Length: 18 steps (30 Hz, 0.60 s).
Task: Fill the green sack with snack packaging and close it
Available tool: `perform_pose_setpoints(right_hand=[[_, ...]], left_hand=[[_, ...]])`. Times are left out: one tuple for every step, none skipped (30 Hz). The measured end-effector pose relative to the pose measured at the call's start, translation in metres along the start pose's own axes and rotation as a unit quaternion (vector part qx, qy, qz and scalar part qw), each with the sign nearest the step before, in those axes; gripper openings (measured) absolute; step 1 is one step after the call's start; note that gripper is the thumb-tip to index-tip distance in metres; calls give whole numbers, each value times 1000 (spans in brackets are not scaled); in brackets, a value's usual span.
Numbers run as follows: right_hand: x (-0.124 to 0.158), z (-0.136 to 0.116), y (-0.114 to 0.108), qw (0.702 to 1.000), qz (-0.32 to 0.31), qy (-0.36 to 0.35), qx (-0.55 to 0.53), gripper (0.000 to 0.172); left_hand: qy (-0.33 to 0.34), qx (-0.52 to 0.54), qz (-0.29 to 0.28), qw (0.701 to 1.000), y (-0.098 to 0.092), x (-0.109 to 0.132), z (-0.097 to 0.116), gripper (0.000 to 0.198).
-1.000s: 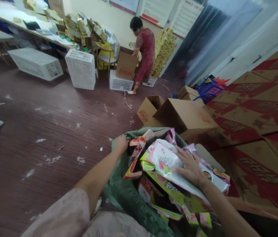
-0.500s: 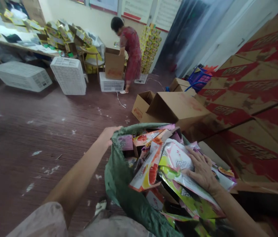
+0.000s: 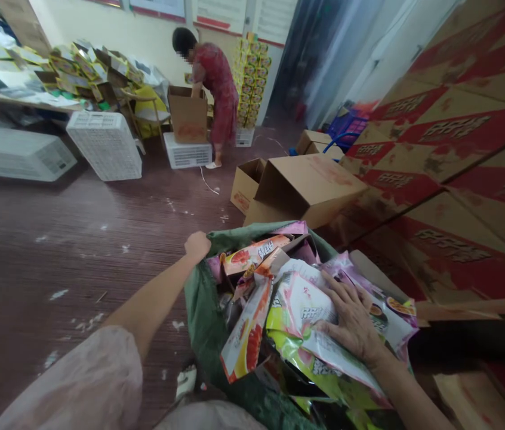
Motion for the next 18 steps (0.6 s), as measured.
perform_pose_setpoints(right_hand=[[0, 2, -2, 1000, 6, 0, 4, 69], [-1, 3, -4, 1000, 12, -1, 7, 67], [-3, 5, -6, 1000, 18, -4, 9, 65], [-4, 7, -9, 1000, 25, -7, 10, 64], [-4, 9, -11, 999, 32, -11, 10, 62], [-4, 12, -13, 999, 37, -15, 9, 61], [-3, 14, -14, 999, 41, -19, 8, 60], [-1, 16, -13, 999, 44, -20, 8, 59], [2, 18, -12, 999, 46, -20, 9, 59], [5, 20, -10, 999, 46, -19, 11, 58], [9, 22, -8, 999, 47, -16, 15, 58], [12, 24, -5, 999, 47, -10, 20, 58], [16, 26, -3, 999, 47, -4, 24, 58], [18, 28, -1, 999, 45, 2, 28, 58], [20, 30, 0, 999, 42, 10, 32, 58], [21, 32, 1, 998, 39, 19, 35, 59], [21, 33, 2, 998, 35, 27, 37, 59], [20, 34, 2, 998, 31, 33, 36, 59]], left_hand=[[3, -4, 12, 1000, -8, 0, 0, 33], [11, -9, 26, 1000, -20, 0, 0, 34], [26, -16, 41, 999, -33, 2, 1, 34], [46, -27, 58, 997, -47, 4, 3, 33], [67, -41, 74, 994, -61, 8, 6, 32], [88, -57, 88, 991, -72, 12, 8, 31], [107, -74, 97, 987, -80, 17, 11, 30], [123, -92, 103, 983, -85, 23, 13, 30], [136, -109, 105, 979, -86, 28, 15, 31], [145, -122, 104, 976, -83, 34, 15, 33], [162, -136, 104, 972, -78, 40, 14, 37], [195, -155, 108, 962, -70, 47, 15, 38], [245, -178, 115, 946, -60, 56, 15, 39], [305, -204, 124, 922, -49, 67, 15, 39], [366, -232, 133, 891, -38, 79, 14, 39], [418, -257, 140, 860, -27, 89, 11, 39], [451, -278, 144, 836, -19, 98, 6, 40], [464, -294, 143, 823, -13, 103, -1, 39]])
Point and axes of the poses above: each hand's wrist, its own x-axis away from the middle knuckle, its own y-axis out of the palm, z = x × y, the point moved 6 cm from there along -x, towards the middle knuckle, and after that the axes turned 11 degrees about -y, right-handed, at the moved point
